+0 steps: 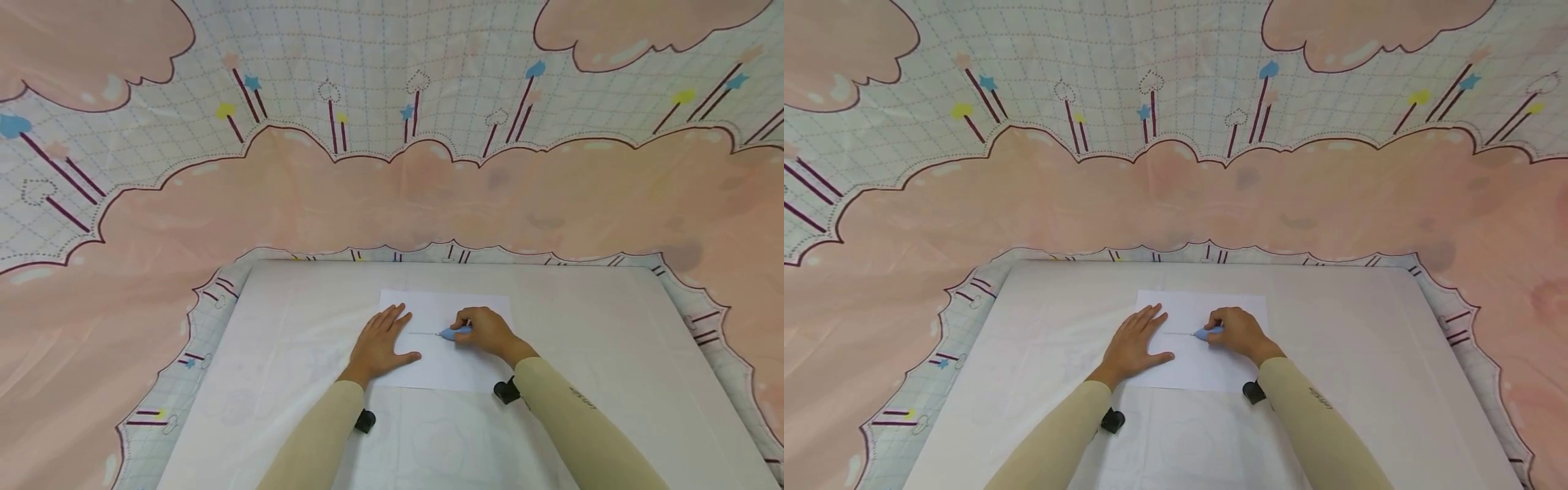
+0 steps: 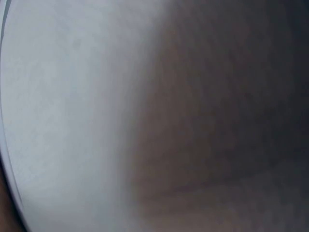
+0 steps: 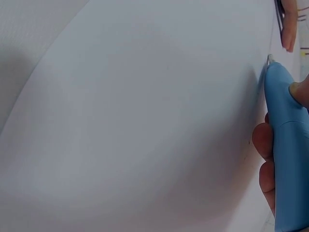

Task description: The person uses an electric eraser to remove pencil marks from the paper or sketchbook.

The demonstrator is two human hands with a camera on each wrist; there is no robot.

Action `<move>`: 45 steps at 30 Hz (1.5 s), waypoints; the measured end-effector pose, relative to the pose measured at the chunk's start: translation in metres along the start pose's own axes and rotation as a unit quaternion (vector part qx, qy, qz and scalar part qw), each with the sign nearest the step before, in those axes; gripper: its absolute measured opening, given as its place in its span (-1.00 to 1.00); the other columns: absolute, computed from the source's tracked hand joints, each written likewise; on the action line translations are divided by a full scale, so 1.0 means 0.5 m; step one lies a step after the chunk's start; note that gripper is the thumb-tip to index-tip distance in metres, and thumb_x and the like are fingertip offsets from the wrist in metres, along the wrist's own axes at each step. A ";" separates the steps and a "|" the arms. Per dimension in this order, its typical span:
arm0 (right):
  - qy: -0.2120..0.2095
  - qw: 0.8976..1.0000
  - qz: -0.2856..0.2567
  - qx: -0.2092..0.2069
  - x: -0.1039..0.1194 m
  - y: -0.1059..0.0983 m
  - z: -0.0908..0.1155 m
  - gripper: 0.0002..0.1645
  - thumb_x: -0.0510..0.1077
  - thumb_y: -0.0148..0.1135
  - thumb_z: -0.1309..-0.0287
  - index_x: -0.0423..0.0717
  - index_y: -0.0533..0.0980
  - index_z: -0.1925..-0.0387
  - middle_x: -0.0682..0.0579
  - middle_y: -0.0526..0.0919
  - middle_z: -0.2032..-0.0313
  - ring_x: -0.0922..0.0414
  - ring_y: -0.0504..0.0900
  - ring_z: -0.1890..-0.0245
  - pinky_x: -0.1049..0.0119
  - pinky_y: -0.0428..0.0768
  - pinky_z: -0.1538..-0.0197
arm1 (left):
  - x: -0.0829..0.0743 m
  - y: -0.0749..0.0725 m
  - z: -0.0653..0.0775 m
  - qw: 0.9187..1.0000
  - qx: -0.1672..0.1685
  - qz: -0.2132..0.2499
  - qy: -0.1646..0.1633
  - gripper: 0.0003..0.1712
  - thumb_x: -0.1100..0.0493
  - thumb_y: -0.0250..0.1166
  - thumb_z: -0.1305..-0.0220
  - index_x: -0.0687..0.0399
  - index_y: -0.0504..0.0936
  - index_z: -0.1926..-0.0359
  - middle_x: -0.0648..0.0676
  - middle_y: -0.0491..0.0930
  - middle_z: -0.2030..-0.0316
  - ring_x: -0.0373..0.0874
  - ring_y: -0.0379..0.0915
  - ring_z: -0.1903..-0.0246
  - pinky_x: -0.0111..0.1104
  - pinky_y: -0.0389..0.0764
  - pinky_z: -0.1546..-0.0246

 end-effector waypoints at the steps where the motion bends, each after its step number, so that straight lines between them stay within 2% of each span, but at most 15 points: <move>1: 0.001 1.000 0.000 0.000 -0.001 -0.001 0.001 -0.91 -0.15 0.47 -0.02 0.04 0.67 0.41 0.13 0.73 0.26 0.16 0.59 0.23 0.14 0.58 0.04 | 0.000 0.000 0.001 1.000 0.001 0.000 0.000 0.08 -0.62 0.01 -0.13 -0.18 0.11 -0.53 -0.10 -0.06 -0.56 -0.13 -0.19 -0.54 -0.15 -0.05 -0.52; 14: 0.001 1.000 -0.001 -0.004 -0.021 -0.018 0.015 -0.91 -0.16 0.47 -0.02 0.04 0.67 0.39 0.11 0.73 0.23 0.07 0.63 0.12 0.03 0.59 -0.04 | 0.004 -0.004 0.003 1.000 0.011 0.008 -0.005 0.08 -0.60 0.03 -0.14 -0.19 0.09 -0.54 -0.10 -0.10 -0.56 -0.13 -0.23 -0.54 -0.16 -0.08 -0.52; 21: 0.002 1.000 -0.003 -0.005 -0.028 -0.022 0.017 -0.90 -0.16 0.47 -0.02 0.04 0.67 0.40 0.10 0.74 0.22 0.05 0.64 0.10 0.00 0.59 -0.07 | 0.008 0.000 0.001 1.000 0.001 0.005 -0.002 0.08 -0.61 0.02 -0.13 -0.19 0.10 -0.54 -0.11 -0.08 -0.56 -0.14 -0.21 -0.54 -0.16 -0.06 -0.52; 30: -0.018 1.000 -0.012 -0.008 -0.018 -0.013 0.009 -0.89 -0.18 0.48 0.00 0.05 0.67 0.41 0.09 0.75 0.21 0.04 0.66 0.09 0.01 0.60 -0.07 | 0.003 -0.002 0.002 1.000 -0.005 0.008 0.002 0.08 -0.61 0.02 -0.13 -0.18 0.13 -0.53 -0.09 -0.05 -0.56 -0.12 -0.18 -0.54 -0.13 -0.03 -0.51; 38: -0.026 1.000 -0.007 -0.009 -0.008 -0.002 -0.002 -0.89 -0.18 0.49 0.02 0.05 0.67 0.42 0.13 0.74 0.25 0.16 0.62 0.20 0.12 0.60 0.03 | -0.003 -0.007 0.001 1.000 -0.002 0.002 -0.003 0.08 -0.61 0.02 -0.13 -0.17 0.13 -0.53 -0.09 -0.05 -0.55 -0.11 -0.17 -0.54 -0.13 -0.03 -0.52; 45: -0.025 1.000 -0.009 -0.001 0.001 0.006 -0.010 -0.89 -0.18 0.48 0.00 0.06 0.67 0.42 0.14 0.73 0.26 0.13 0.64 0.17 0.06 0.61 -0.03 | -0.005 -0.007 0.000 1.000 0.008 0.000 -0.007 0.08 -0.62 0.01 -0.13 -0.19 0.11 -0.53 -0.11 -0.09 -0.56 -0.14 -0.21 -0.54 -0.16 -0.05 -0.52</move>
Point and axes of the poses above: each hand's wrist, its own z-axis away from the middle knuckle, its own y-axis out of the palm, x = y × z, the point moved 5 cm from there along -z, towards the middle knuckle
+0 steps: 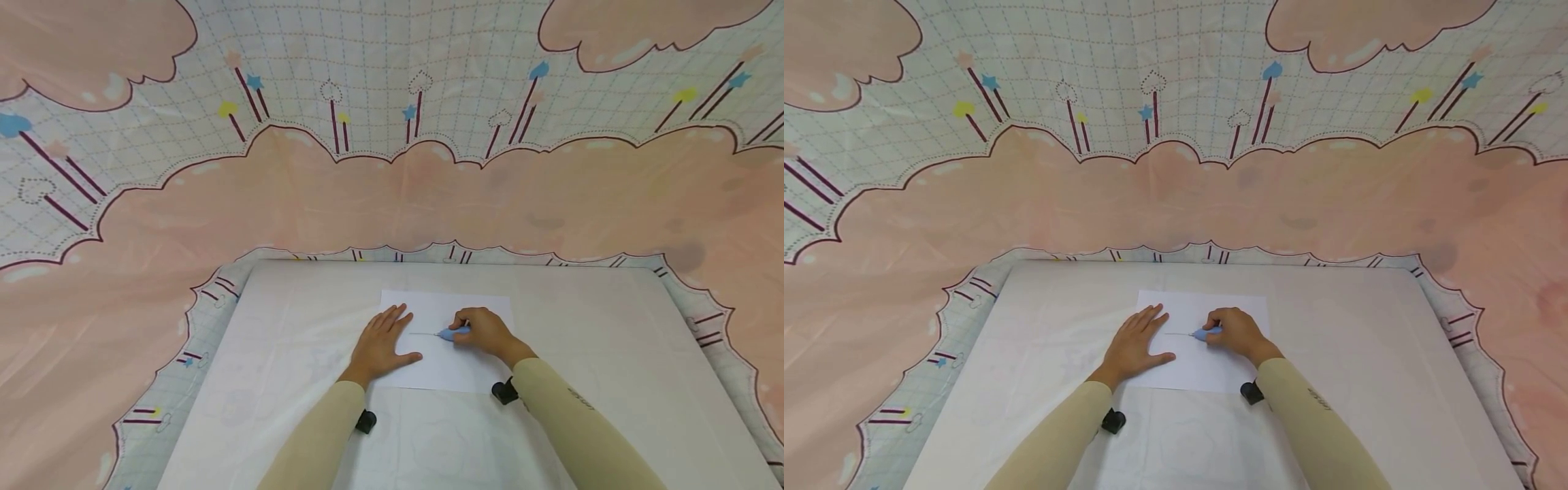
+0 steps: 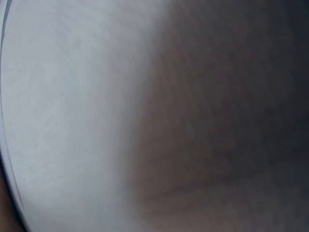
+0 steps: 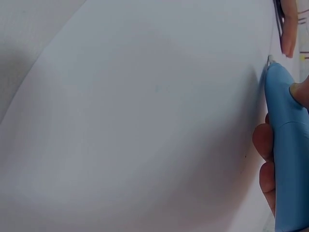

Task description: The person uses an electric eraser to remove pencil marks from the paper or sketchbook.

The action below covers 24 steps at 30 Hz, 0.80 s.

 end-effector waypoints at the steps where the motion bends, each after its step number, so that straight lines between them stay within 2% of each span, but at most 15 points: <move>1: 0.002 1.000 0.001 0.001 0.000 0.000 0.000 -0.89 -0.18 0.48 0.00 0.06 0.67 0.42 0.14 0.73 0.25 0.12 0.64 0.16 0.06 0.61 -0.04 | -0.001 0.000 0.000 1.000 -0.001 0.000 0.001 0.08 -0.62 0.01 -0.13 -0.19 0.11 -0.53 -0.11 -0.08 -0.56 -0.14 -0.21 -0.54 -0.16 -0.05 -0.52; 9: 0.012 1.000 0.012 -0.002 -0.004 -0.009 0.008 -0.90 -0.15 0.48 0.00 0.05 0.67 0.40 0.13 0.74 0.25 0.18 0.60 0.22 0.12 0.59 0.03 | -0.005 -0.001 0.001 1.000 -0.001 0.004 0.002 0.08 -0.61 0.03 -0.14 -0.17 0.12 -0.53 -0.10 -0.08 -0.56 -0.13 -0.20 -0.54 -0.15 -0.06 -0.52; 17: 0.025 1.000 0.004 -0.006 -0.017 -0.020 0.021 -0.90 -0.16 0.47 -0.01 0.06 0.67 0.40 0.11 0.74 0.21 0.08 0.64 0.11 0.04 0.59 -0.05 | 0.000 0.007 0.001 1.000 -0.010 0.008 0.008 0.07 -0.61 0.02 -0.14 -0.16 0.12 -0.53 -0.08 -0.07 -0.56 -0.11 -0.20 -0.54 -0.13 -0.05 -0.52; 24: 0.027 1.000 0.009 -0.007 -0.028 -0.025 0.028 -0.90 -0.16 0.47 -0.02 0.05 0.67 0.39 0.10 0.74 0.21 0.06 0.64 0.10 0.02 0.59 -0.07 | 0.005 0.014 -0.001 1.000 -0.025 0.009 0.016 0.08 -0.62 0.00 -0.13 -0.16 0.14 -0.52 -0.07 -0.05 -0.55 -0.10 -0.17 -0.53 -0.12 -0.01 -0.51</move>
Point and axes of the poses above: each hand's wrist, its own z-axis away from the middle knuckle, its own y-axis out of the palm, x = y × z, the point moved 5 cm from there along -z, towards the middle knuckle
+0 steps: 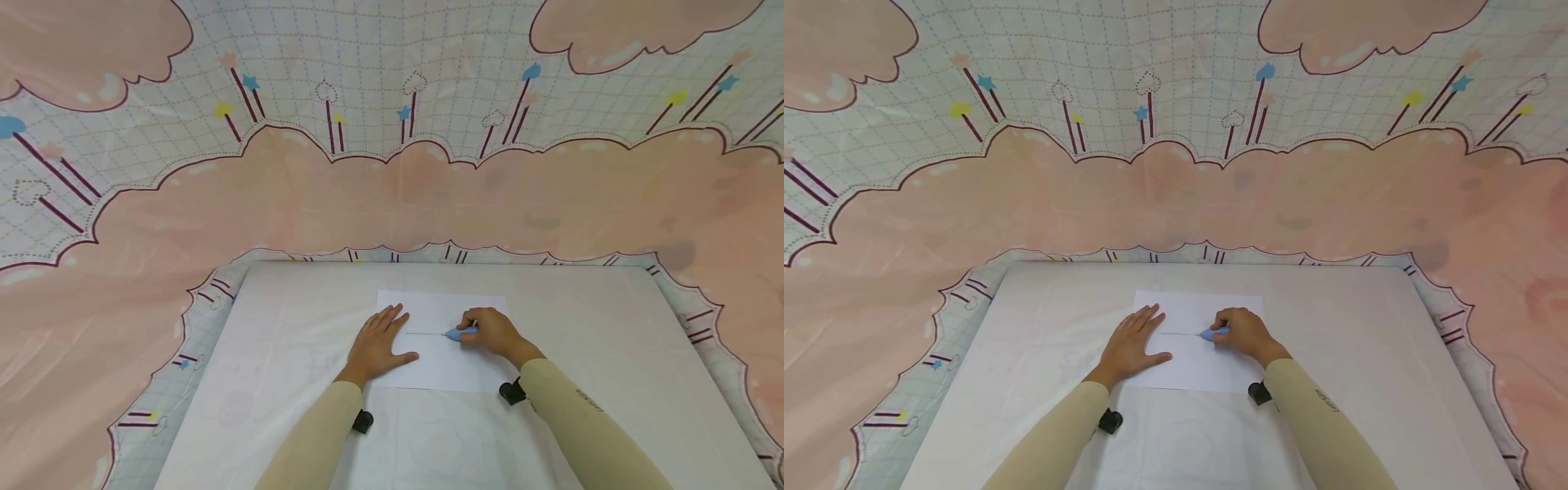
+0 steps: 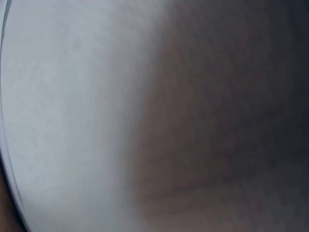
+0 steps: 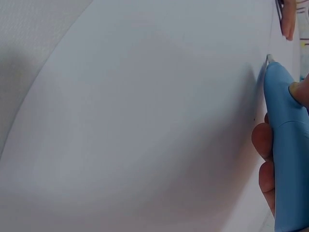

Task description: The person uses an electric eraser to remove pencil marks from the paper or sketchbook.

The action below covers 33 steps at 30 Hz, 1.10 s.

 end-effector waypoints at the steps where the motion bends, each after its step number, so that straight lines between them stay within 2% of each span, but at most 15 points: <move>1: 0.000 1.000 0.001 -0.001 -0.001 -0.001 0.001 -0.90 -0.16 0.47 -0.01 0.05 0.67 0.39 0.09 0.74 0.21 0.05 0.64 0.10 0.02 0.59 -0.06 | 0.001 -0.001 0.000 1.000 0.001 0.002 0.000 0.08 -0.62 0.00 -0.13 -0.15 0.14 -0.52 -0.08 -0.05 -0.55 -0.10 -0.17 -0.53 -0.12 -0.02 -0.51; 7: 0.000 1.000 0.002 0.001 -0.001 -0.006 0.004 -0.90 -0.16 0.47 -0.01 0.06 0.66 0.40 0.09 0.74 0.20 0.06 0.64 0.10 0.03 0.59 -0.06 | 0.003 -0.005 0.003 1.000 0.012 0.001 -0.009 0.08 -0.61 0.01 -0.14 -0.17 0.12 -0.53 -0.10 -0.08 -0.56 -0.13 -0.20 -0.54 -0.15 -0.06 -0.52; 23: -0.007 1.000 -0.003 0.007 0.011 0.009 -0.008 -0.90 -0.17 0.46 -0.01 0.04 0.67 0.38 0.10 0.73 0.21 0.08 0.63 0.10 0.02 0.58 -0.09 | 0.000 -0.005 0.002 1.000 0.006 0.002 -0.006 0.08 -0.61 0.01 -0.13 -0.17 0.12 -0.53 -0.10 -0.07 -0.56 -0.12 -0.19 -0.54 -0.14 -0.04 -0.52; 33: -0.003 1.000 -0.003 0.010 0.016 0.021 -0.016 -0.90 -0.16 0.48 -0.01 0.05 0.67 0.39 0.13 0.72 0.25 0.16 0.58 0.21 0.12 0.58 0.01 | 0.000 -0.002 0.002 1.000 0.006 -0.008 -0.007 0.09 -0.63 -0.01 -0.13 -0.19 0.11 -0.53 -0.11 -0.08 -0.56 -0.14 -0.19 -0.54 -0.16 -0.04 -0.52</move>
Point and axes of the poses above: each hand's wrist, its own z-axis away from the middle knuckle, its own y-axis out of the palm, x = y × z, the point moved 5 cm from there along -z, towards the middle knuckle
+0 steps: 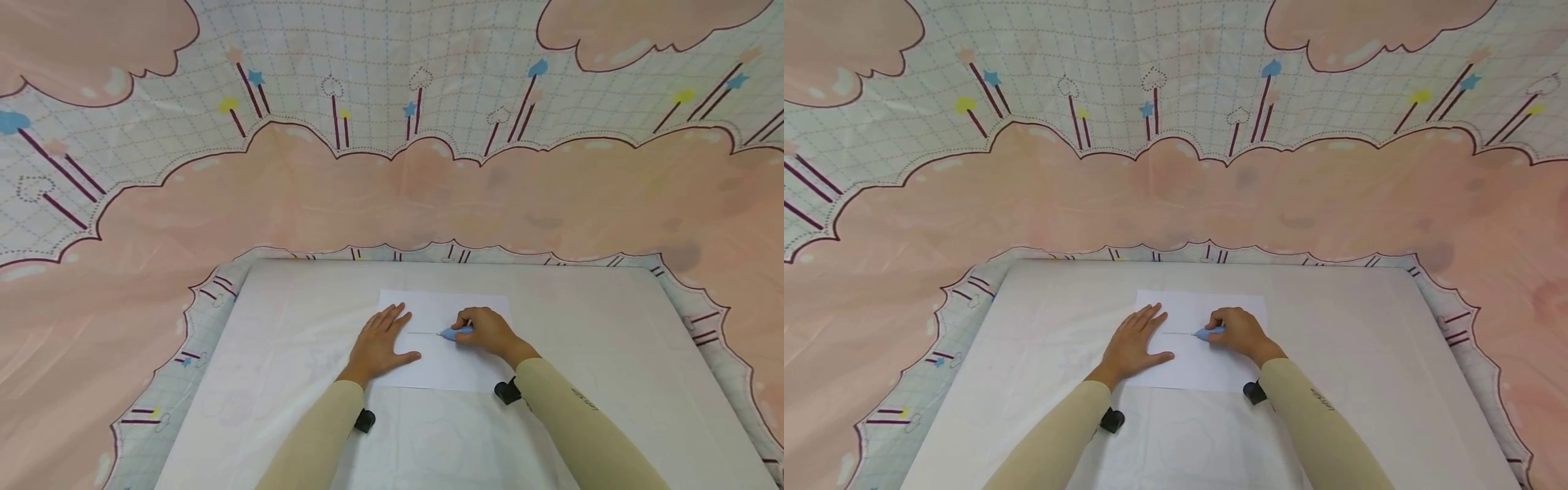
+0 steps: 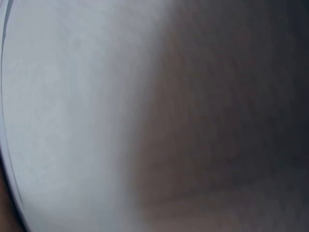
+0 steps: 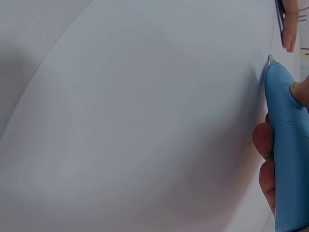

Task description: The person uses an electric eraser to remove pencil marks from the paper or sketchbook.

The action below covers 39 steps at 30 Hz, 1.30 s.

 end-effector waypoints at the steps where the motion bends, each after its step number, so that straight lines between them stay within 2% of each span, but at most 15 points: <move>1: 0.000 1.000 0.002 0.000 0.000 0.001 -0.001 -0.90 -0.16 0.48 -0.01 0.05 0.67 0.39 0.13 0.72 0.25 0.17 0.58 0.21 0.12 0.58 0.01 | 0.000 0.000 0.000 1.000 -0.002 0.000 0.001 0.09 -0.63 -0.01 -0.13 -0.18 0.12 -0.53 -0.11 -0.07 -0.56 -0.13 -0.18 -0.54 -0.15 -0.03 -0.52; 11: -0.011 1.000 0.001 -0.003 0.008 0.010 -0.009 -0.89 -0.16 0.49 -0.01 0.07 0.67 0.40 0.15 0.73 0.25 0.13 0.63 0.15 0.06 0.60 -0.06 | -0.003 -0.002 -0.001 1.000 -0.001 0.000 0.003 0.09 -0.62 0.00 -0.13 -0.17 0.13 -0.53 -0.10 -0.06 -0.56 -0.13 -0.19 -0.54 -0.15 -0.03 -0.52; 21: -0.009 1.000 -0.005 0.002 0.017 0.016 -0.014 -0.90 -0.17 0.48 -0.01 0.05 0.67 0.40 0.14 0.71 0.28 0.17 0.59 0.21 0.08 0.60 -0.03 | -0.005 -0.003 0.000 1.000 0.000 0.004 0.005 0.08 -0.61 0.03 -0.13 -0.16 0.13 -0.53 -0.10 -0.06 -0.56 -0.14 -0.18 -0.54 -0.16 -0.03 -0.52; 39: -0.012 1.000 -0.007 0.003 0.031 0.020 -0.025 -0.90 -0.16 0.48 -0.02 0.06 0.67 0.41 0.16 0.71 0.29 0.21 0.56 0.27 0.14 0.60 0.03 | 0.000 0.000 -0.002 1.000 -0.002 -0.004 0.001 0.10 -0.65 -0.04 -0.12 -0.18 0.11 -0.53 -0.11 -0.08 -0.56 -0.14 -0.20 -0.54 -0.15 -0.03 -0.52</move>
Point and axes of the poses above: each hand's wrist, its own z-axis away from the middle knuckle, its own y-axis out of the palm, x = y × z, the point moved 5 cm from there along -z, towards the middle knuckle
